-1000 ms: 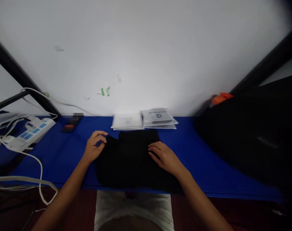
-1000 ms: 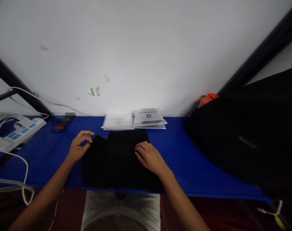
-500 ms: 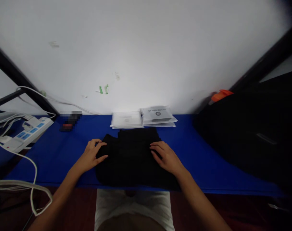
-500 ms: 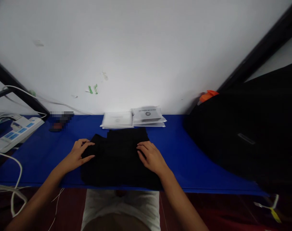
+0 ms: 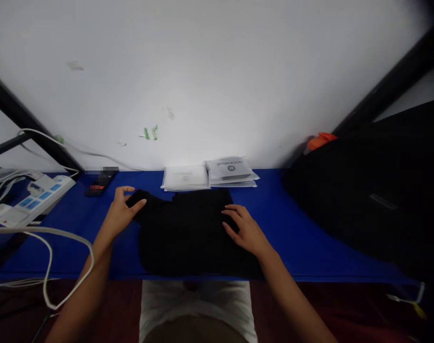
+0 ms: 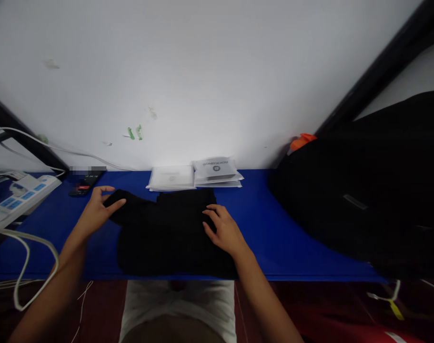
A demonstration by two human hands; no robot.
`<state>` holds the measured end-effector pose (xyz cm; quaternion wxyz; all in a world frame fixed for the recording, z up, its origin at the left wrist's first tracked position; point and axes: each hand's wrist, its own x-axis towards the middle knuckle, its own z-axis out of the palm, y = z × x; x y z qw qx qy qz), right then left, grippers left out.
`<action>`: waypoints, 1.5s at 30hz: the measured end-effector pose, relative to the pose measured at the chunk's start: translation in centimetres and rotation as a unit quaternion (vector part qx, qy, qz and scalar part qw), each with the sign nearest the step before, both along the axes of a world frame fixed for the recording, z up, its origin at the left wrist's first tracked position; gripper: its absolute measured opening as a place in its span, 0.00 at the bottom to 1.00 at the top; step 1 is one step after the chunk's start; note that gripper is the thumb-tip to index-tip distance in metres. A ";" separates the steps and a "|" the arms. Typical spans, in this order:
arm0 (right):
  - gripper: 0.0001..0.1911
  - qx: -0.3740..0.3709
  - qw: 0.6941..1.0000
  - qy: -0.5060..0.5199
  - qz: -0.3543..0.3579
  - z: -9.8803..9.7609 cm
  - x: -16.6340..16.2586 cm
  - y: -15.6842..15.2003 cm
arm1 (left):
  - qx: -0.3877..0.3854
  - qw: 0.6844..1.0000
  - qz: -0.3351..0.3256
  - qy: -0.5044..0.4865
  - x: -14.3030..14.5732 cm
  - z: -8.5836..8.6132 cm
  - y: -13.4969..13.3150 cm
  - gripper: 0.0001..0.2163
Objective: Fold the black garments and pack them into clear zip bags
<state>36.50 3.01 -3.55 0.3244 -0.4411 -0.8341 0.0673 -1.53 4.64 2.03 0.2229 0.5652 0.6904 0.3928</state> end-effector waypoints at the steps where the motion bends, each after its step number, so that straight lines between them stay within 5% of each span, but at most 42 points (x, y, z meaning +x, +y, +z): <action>1: 0.14 -0.005 1.000 0.001 0.003 0.0 0.0 0.0 | 0.023 1.000 0.006 -0.017 0.7 -0.3 0.4 0.28; 5: 0.14 -0.018 1.000 0.008 0.002 0.1 0.0 0.0 | 0.079 0.993 -0.085 -0.012 5.0 -1.4 0.2 0.26; 10: 0.13 -0.021 1.000 0.003 -0.004 0.1 0.1 0.0 | 0.032 0.961 -0.261 0.083 8.8 -2.2 -1.8 0.22; 12: 0.13 -0.022 1.000 0.004 -0.005 0.0 0.1 0.0 | 0.049 0.967 -0.248 0.034 8.5 -2.6 -2.3 0.19; 15: 0.13 -0.022 1.000 0.008 -0.002 -0.1 0.2 0.0 | 0.106 0.984 -0.144 -0.012 7.0 -3.6 -2.8 0.15; 19: 0.13 -0.022 1.000 0.020 -0.007 0.0 0.2 0.0 | 0.074 0.985 -0.013 0.156 5.4 -5.3 -3.4 0.18; 23: 0.13 -0.027 0.999 0.032 -0.004 0.1 0.2 0.0 | 0.030 0.973 -0.034 0.224 5.1 -6.2 -3.5 0.18; 30: 0.13 -0.045 0.998 0.042 0.002 0.2 0.3 -0.2 | 0.189 0.962 -0.015 0.199 7.9 -2.1 -1.9 0.06; 33: 0.12 -0.055 0.998 0.040 0.014 0.2 0.4 -0.2 | 0.181 0.951 -0.151 0.202 11.2 -0.8 -1.5 0.10; 35: 0.10 -0.054 0.998 0.038 0.020 0.2 0.4 -0.1 | 0.118 0.915 -0.310 0.229 13.5 -1.0 -1.4 0.13; 37: 0.10 -0.054 0.997 0.037 0.027 0.1 0.6 0.0 | 0.070 0.877 -0.395 0.264 15.3 -1.7 -1.3 0.17; 45: 0.29 -0.063 0.995 0.045 0.062 0.3 0.5 -0.2 | 0.092 0.878 -0.350 0.312 17.1 -2.9 -1.4 0.16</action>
